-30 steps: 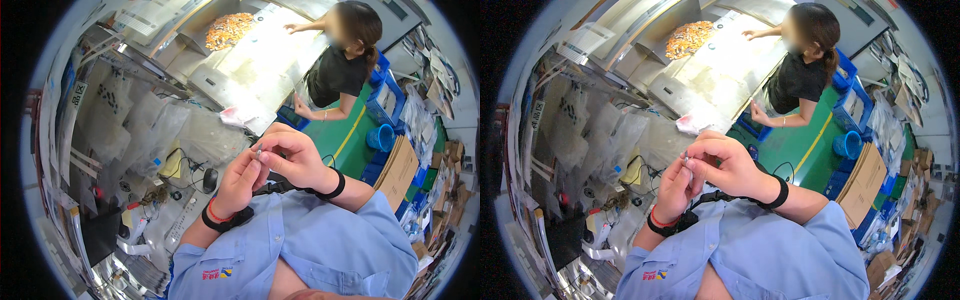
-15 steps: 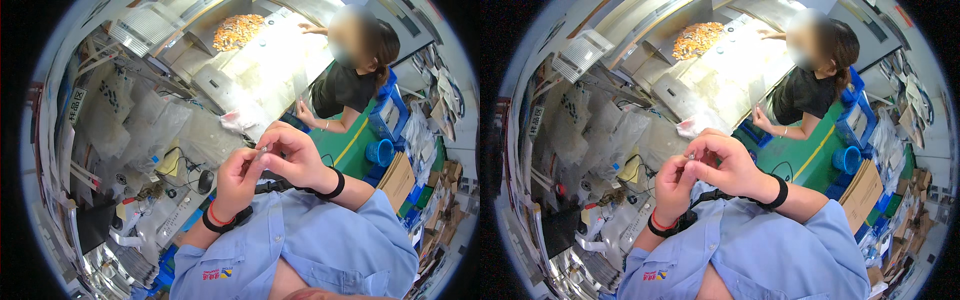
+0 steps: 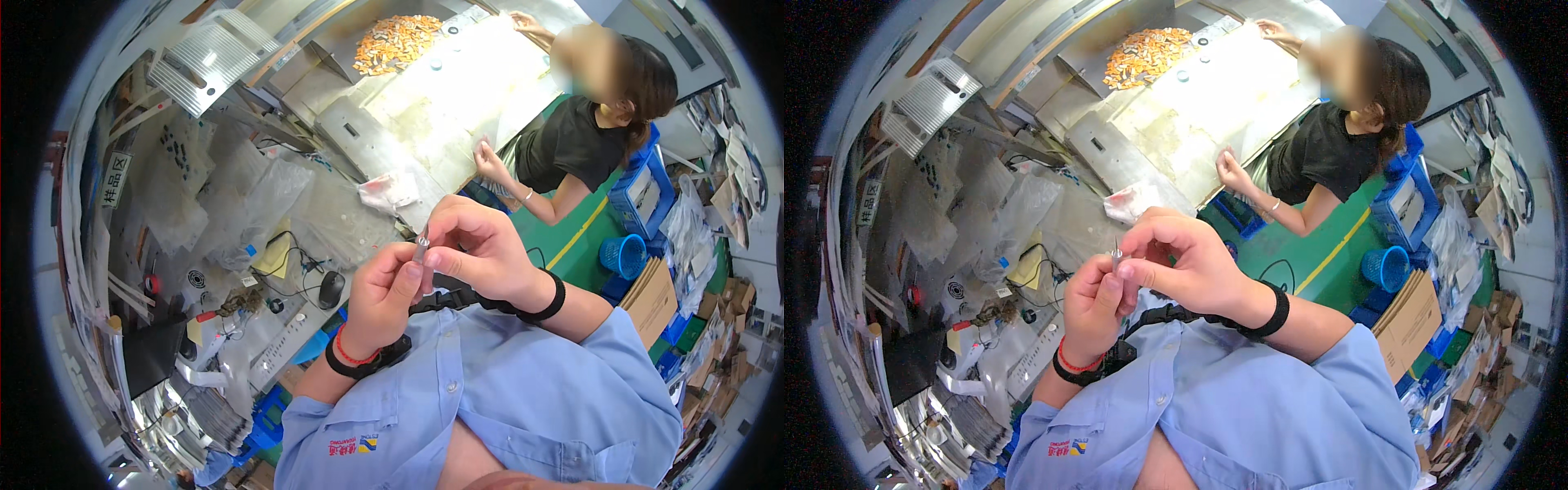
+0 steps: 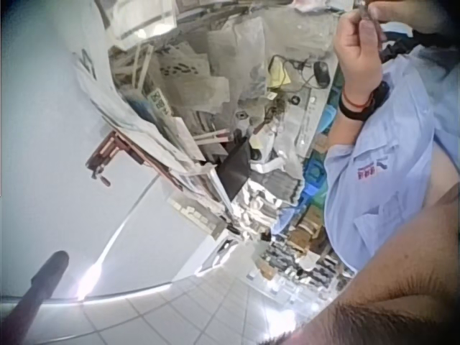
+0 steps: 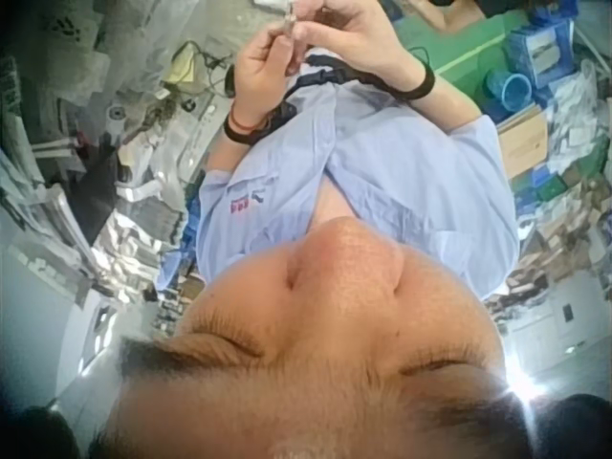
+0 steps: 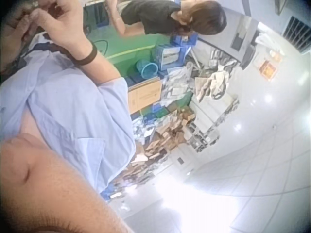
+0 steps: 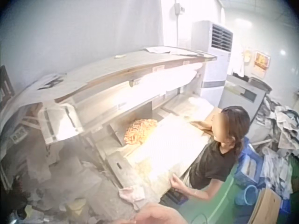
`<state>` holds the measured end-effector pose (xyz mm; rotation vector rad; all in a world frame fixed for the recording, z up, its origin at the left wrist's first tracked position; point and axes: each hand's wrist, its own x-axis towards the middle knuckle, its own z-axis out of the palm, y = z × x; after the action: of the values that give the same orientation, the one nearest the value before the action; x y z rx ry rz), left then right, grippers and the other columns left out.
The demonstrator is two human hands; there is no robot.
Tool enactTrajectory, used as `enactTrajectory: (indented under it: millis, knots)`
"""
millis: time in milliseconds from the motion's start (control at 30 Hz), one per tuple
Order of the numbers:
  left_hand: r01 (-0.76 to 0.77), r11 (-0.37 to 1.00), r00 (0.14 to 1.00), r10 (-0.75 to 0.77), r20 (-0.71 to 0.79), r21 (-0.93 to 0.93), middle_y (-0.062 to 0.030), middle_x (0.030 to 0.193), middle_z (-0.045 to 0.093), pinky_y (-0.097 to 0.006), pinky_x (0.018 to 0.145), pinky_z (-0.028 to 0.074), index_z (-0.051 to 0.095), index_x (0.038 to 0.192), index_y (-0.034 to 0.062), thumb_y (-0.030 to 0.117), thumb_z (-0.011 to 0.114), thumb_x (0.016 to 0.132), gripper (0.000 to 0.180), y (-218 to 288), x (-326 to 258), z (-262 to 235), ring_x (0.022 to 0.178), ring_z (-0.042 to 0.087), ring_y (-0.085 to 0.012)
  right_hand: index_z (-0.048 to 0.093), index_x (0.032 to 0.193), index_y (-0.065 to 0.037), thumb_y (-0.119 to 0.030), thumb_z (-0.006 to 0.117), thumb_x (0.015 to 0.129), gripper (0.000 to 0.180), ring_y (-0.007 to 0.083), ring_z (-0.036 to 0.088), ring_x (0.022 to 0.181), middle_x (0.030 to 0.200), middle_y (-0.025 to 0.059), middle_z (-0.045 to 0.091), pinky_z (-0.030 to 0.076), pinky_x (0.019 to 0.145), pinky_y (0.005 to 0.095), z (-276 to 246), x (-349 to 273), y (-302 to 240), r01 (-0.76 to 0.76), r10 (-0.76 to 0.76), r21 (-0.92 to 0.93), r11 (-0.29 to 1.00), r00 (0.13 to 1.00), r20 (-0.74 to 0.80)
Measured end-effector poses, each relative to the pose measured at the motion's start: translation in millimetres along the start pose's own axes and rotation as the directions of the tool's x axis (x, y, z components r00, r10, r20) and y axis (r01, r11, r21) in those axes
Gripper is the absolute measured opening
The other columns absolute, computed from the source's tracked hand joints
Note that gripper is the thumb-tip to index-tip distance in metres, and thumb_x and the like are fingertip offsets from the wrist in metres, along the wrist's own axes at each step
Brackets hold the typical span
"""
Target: Inspecting and cleaning small metal components using a cloth and manual assembly tools at various workstations in a factory.
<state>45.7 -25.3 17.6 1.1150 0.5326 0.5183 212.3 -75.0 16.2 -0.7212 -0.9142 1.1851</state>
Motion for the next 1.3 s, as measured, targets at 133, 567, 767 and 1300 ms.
enactTrajectory:
  millis: [133, 567, 767, 1300]
  knots:
    - [-0.054, 0.998, 0.998, 0.056, -0.031, 0.040, 0.0009, 0.069, 0.049, -0.020, 0.049, 0.032, 0.054, 0.102, 0.0021, 0.022, 0.048, 0.098, 0.021, 0.9, 3.7, 7.2, 0.056, 0.039, -0.0042, 0.063, 0.094, -0.001, -0.008, 0.064, 0.088, 0.010, 0.0086, 0.058, 0.067, 0.087, 0.0046, 0.056, 0.045, 0.057, 0.0214, -8.5, -1.7, -0.8, 0.029, -0.032, -0.231, 0.973, 0.999, -0.007]
    - [-0.005, 1.000, 1.000, 0.005, 0.010, 0.004, 0.0028, 0.073, 0.052, -0.017, 0.052, 0.032, 0.054, 0.110, 0.0017, 0.023, 0.048, 0.098, 0.025, -0.8, 7.7, 9.0, 0.059, 0.041, -0.0015, 0.064, 0.097, -0.003, -0.013, 0.066, 0.087, 0.014, 0.0056, 0.047, 0.066, 0.088, 0.0040, 0.056, 0.038, 0.056, 0.0204, -11.5, -4.6, -9.6, 0.066, -0.066, -0.399, 0.914, 0.998, 0.015]
    - [-0.017, 1.000, 1.000, 0.017, 0.005, -0.003, 0.0027, 0.073, 0.051, -0.017, 0.053, 0.033, 0.054, 0.112, 0.0020, 0.025, 0.047, 0.099, 0.028, -0.4, 6.5, 9.6, 0.061, 0.042, -0.0020, 0.066, 0.099, -0.004, -0.012, 0.067, 0.085, 0.015, 0.0073, 0.049, 0.066, 0.086, 0.0041, 0.057, 0.039, 0.056, 0.0213, -11.0, -5.5, -10.8, 0.109, -0.107, -0.455, 0.884, 0.994, 0.031]
    - [-0.092, 0.995, 0.996, 0.092, -0.001, 0.045, -0.0012, 0.088, 0.056, -0.020, 0.066, 0.043, 0.053, 0.112, 0.0007, 0.015, 0.053, 0.096, 0.022, -0.5, 0.9, 9.8, 0.075, 0.050, -0.0058, 0.066, 0.097, -0.005, -0.015, 0.070, 0.084, 0.017, 0.0068, 0.043, 0.066, 0.087, 0.0027, 0.053, 0.036, 0.057, 0.0209, -6.3, -10.0, -13.1, 0.138, -0.138, -0.453, 0.881, 0.990, 0.034]
